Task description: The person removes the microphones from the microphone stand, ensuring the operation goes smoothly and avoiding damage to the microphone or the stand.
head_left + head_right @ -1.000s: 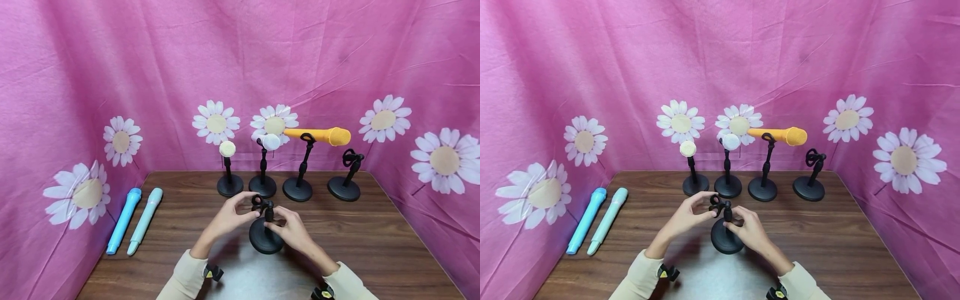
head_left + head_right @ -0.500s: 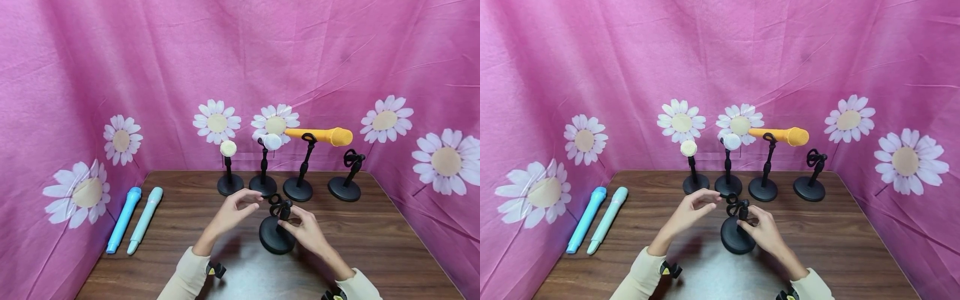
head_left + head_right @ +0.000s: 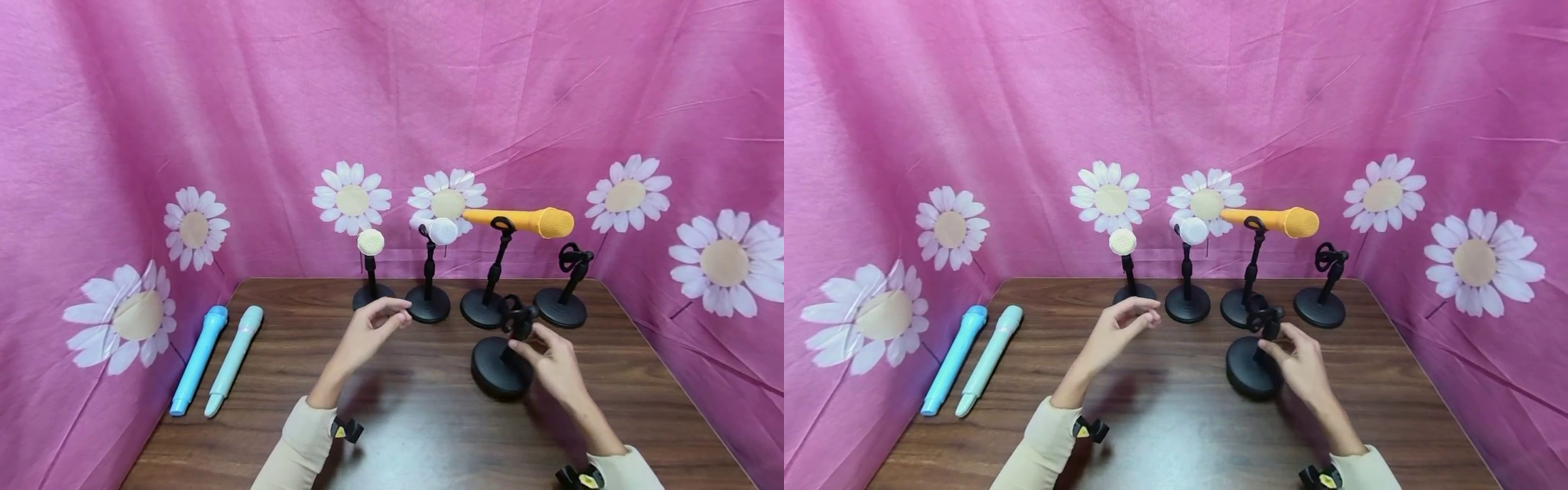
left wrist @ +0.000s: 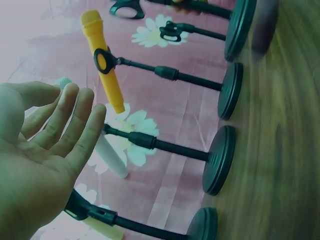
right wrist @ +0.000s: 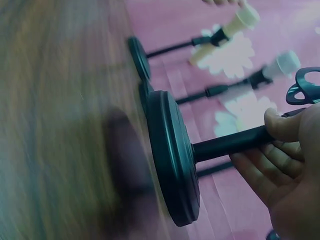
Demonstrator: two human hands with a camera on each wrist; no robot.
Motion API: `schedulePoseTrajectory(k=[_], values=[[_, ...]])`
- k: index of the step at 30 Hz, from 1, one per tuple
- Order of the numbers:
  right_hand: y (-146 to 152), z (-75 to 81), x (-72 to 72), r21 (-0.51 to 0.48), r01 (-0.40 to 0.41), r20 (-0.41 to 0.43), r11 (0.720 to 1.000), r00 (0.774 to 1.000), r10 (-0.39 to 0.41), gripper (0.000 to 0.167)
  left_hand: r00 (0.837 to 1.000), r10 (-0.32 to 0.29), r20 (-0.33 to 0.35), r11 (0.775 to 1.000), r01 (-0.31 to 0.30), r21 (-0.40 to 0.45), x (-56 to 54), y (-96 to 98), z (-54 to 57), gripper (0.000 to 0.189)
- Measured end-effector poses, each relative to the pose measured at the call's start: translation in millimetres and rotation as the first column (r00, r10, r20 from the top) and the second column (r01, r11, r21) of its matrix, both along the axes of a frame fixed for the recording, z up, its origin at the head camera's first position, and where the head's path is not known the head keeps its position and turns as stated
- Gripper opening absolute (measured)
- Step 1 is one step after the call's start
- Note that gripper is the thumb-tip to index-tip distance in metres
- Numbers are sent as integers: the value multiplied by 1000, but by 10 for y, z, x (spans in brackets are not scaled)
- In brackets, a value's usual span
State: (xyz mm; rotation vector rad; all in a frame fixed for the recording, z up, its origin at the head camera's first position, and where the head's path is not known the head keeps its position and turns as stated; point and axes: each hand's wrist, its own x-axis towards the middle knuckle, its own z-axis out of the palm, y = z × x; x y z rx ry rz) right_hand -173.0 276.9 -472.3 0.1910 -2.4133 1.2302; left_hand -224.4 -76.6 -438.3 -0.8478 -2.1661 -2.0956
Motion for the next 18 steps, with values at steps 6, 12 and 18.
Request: schedulePoseTrajectory(k=[6,12,18], values=[[332,46,-35,-19,86,23,996,996,-86,21,998,67,-12,998,-67,-12,-70,-111,39,22],[628,28,-41,-60,183,44,981,983,-180,22,995,103,-11,995,-103,-16,-115,-193,106,23],[933,65,-78,-70,257,48,964,966,-255,26,985,166,-38,986,-167,-8,-188,-305,180,22]])
